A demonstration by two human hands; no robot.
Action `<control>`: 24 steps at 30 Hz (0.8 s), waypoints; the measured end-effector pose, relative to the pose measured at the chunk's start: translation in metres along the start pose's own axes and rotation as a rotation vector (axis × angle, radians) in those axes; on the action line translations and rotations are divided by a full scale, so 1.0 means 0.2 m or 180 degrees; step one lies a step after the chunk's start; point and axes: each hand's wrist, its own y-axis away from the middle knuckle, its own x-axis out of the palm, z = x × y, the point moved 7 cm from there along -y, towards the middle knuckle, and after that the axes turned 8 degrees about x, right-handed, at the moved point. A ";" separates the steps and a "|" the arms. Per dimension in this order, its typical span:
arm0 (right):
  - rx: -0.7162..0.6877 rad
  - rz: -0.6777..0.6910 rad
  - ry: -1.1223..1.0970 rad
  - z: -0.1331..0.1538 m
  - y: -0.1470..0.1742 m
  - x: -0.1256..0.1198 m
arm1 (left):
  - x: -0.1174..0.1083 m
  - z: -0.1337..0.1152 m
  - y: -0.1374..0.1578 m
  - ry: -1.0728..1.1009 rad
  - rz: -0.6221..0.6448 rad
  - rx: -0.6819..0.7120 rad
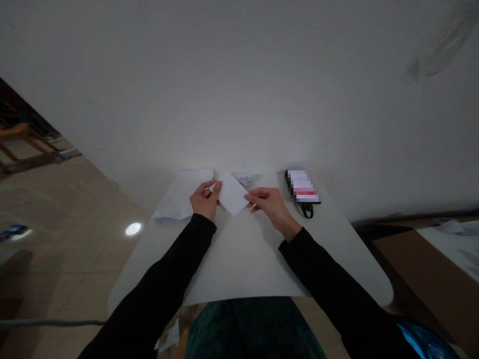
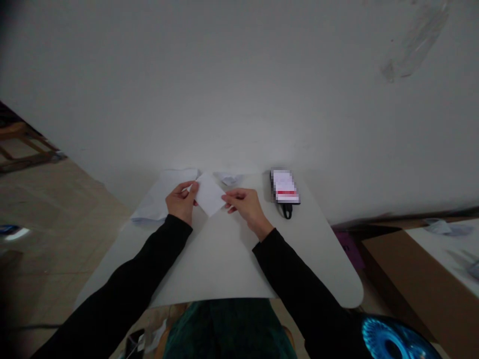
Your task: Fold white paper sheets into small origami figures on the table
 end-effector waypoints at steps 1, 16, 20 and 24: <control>0.0094 0.0106 0.0033 -0.02 0.00 0.02 | -0.02 0.01 -0.01 0.0011 -0.0121 -0.0035; -0.0118 0.0153 -0.0164 0.02 0.03 0.03 | 0.06 -0.08 0.06 -0.0596 0.0643 0.0469; 0.0141 0.1086 0.0068 0.02 0.07 0.14 | 0.06 -0.11 0.05 -0.0982 0.0733 0.0650; -0.0094 0.1066 0.0233 0.03 0.06 0.12 | 0.07 -0.13 0.06 -0.0710 0.0773 0.0650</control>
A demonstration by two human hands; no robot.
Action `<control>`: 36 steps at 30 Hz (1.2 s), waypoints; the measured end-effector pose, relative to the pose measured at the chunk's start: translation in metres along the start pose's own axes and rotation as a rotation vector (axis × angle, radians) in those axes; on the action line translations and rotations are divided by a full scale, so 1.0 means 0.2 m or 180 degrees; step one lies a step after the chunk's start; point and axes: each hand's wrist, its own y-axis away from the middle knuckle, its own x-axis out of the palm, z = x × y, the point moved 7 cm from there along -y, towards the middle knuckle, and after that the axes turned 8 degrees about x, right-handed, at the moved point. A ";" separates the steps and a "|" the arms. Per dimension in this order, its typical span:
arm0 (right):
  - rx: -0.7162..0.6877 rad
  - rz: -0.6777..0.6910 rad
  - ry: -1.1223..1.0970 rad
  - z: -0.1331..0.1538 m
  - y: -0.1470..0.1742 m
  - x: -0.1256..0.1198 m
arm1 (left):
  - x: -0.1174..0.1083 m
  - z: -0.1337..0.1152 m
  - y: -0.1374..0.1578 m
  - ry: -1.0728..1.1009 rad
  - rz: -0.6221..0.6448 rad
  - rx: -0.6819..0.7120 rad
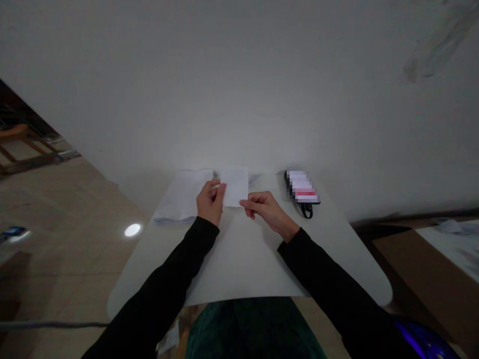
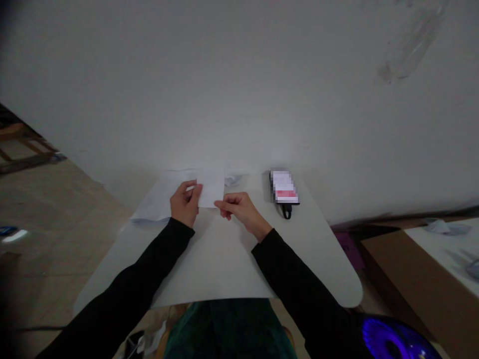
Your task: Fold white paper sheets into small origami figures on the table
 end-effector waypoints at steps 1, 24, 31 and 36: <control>-0.0098 -0.0101 0.0046 0.01 0.00 -0.01 | 0.00 -0.01 0.00 0.0107 -0.0007 0.0038; -0.0176 -0.0319 -0.0500 0.02 -0.02 -0.09 | 0.04 -0.21 0.05 -0.0469 0.0461 0.1759; -0.0010 -0.0038 -0.0625 0.00 -0.03 -0.06 | 0.03 -0.20 0.06 -0.0400 0.0505 0.1731; 0.0086 -0.0336 -0.0965 -0.03 -0.04 -0.10 | 0.03 -0.20 0.07 -0.0327 0.0576 0.1717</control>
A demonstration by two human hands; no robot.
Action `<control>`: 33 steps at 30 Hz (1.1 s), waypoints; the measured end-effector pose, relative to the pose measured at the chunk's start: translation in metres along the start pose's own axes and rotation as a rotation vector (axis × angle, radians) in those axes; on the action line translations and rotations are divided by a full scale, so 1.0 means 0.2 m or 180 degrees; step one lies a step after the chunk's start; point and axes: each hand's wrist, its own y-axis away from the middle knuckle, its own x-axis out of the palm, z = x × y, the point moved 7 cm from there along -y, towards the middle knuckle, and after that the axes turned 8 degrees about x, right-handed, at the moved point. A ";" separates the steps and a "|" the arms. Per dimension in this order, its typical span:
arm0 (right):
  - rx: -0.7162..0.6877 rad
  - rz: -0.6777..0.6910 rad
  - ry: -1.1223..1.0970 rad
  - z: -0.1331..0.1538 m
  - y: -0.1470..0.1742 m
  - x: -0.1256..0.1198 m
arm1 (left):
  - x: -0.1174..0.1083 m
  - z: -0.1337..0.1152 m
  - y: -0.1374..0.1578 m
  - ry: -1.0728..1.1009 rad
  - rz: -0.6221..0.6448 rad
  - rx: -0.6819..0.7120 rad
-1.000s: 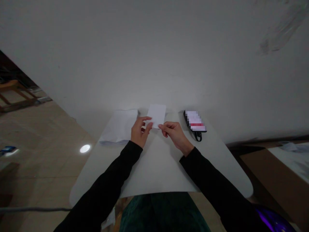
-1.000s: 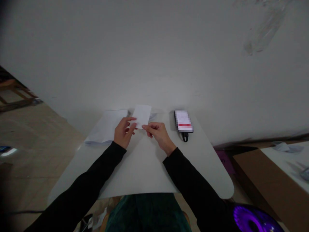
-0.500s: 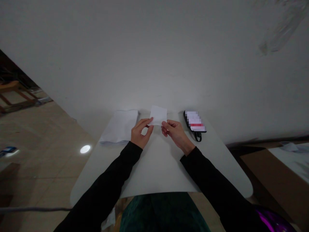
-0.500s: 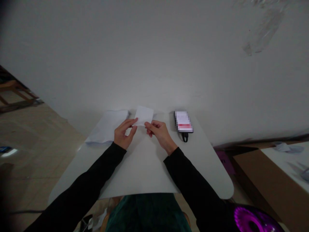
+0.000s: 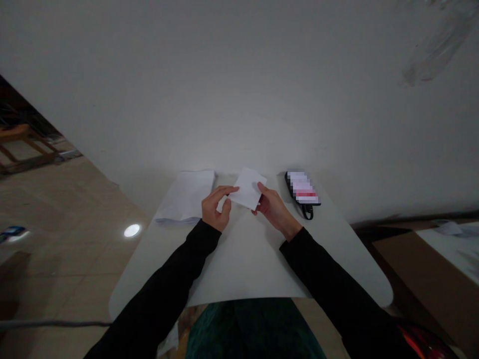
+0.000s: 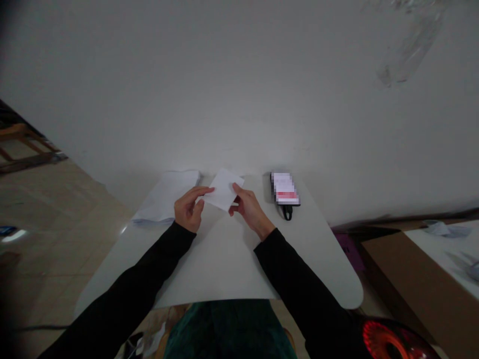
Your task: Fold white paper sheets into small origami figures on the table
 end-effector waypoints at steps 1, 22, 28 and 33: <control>-0.0002 -0.0056 -0.0054 0.00 0.00 -0.01 | 0.00 0.00 0.00 -0.0008 0.0025 0.0007; -0.0456 -0.0367 0.0118 0.02 0.01 -0.02 | 0.10 0.03 0.02 0.1120 0.0112 -0.0863; -0.0493 -0.0298 0.0037 0.02 0.01 -0.02 | 0.12 0.05 0.04 0.1386 0.0170 -0.0857; -0.0489 -0.0337 0.0102 0.02 0.01 -0.02 | 0.11 0.04 0.04 0.1299 0.0094 -0.0817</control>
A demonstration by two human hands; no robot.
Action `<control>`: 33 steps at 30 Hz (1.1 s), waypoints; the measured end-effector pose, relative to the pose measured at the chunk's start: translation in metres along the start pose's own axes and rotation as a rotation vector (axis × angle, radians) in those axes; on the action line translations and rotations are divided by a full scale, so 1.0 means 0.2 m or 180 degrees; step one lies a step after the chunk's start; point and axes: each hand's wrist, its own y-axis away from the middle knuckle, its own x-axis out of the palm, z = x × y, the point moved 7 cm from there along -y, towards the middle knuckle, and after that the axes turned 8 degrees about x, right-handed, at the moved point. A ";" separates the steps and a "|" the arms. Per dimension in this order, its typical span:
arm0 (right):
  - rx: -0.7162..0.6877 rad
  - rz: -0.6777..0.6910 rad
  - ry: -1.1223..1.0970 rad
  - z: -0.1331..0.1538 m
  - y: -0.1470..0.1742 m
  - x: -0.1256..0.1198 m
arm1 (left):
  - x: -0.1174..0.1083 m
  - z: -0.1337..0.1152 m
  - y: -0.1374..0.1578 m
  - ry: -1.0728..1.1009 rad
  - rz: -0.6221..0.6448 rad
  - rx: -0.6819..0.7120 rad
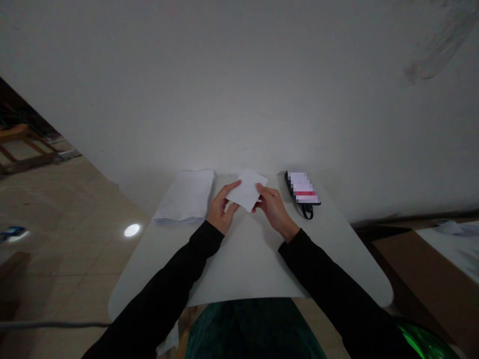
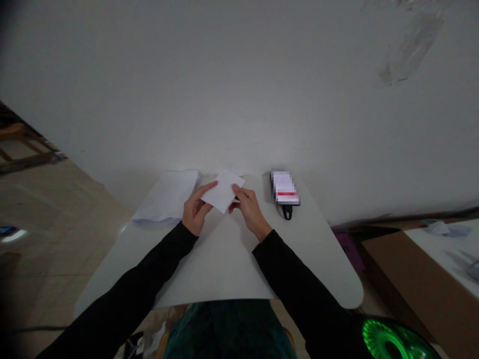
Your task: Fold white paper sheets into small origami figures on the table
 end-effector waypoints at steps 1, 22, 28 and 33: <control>0.0003 -0.0007 0.0015 0.00 0.00 0.00 | 0.00 0.00 0.00 -0.0028 -0.0018 0.0010; -0.2127 -0.1035 0.3932 0.22 0.39 0.12 | -0.07 -0.04 0.00 -0.1702 -0.0301 -0.0017; -0.2869 -0.0705 0.4225 0.22 0.65 0.14 | -0.06 -0.19 0.15 -0.1416 -0.0088 -0.0658; -0.2859 -0.0035 0.4176 0.17 0.79 0.11 | -0.14 -0.27 0.39 -0.1480 -0.0605 -0.1106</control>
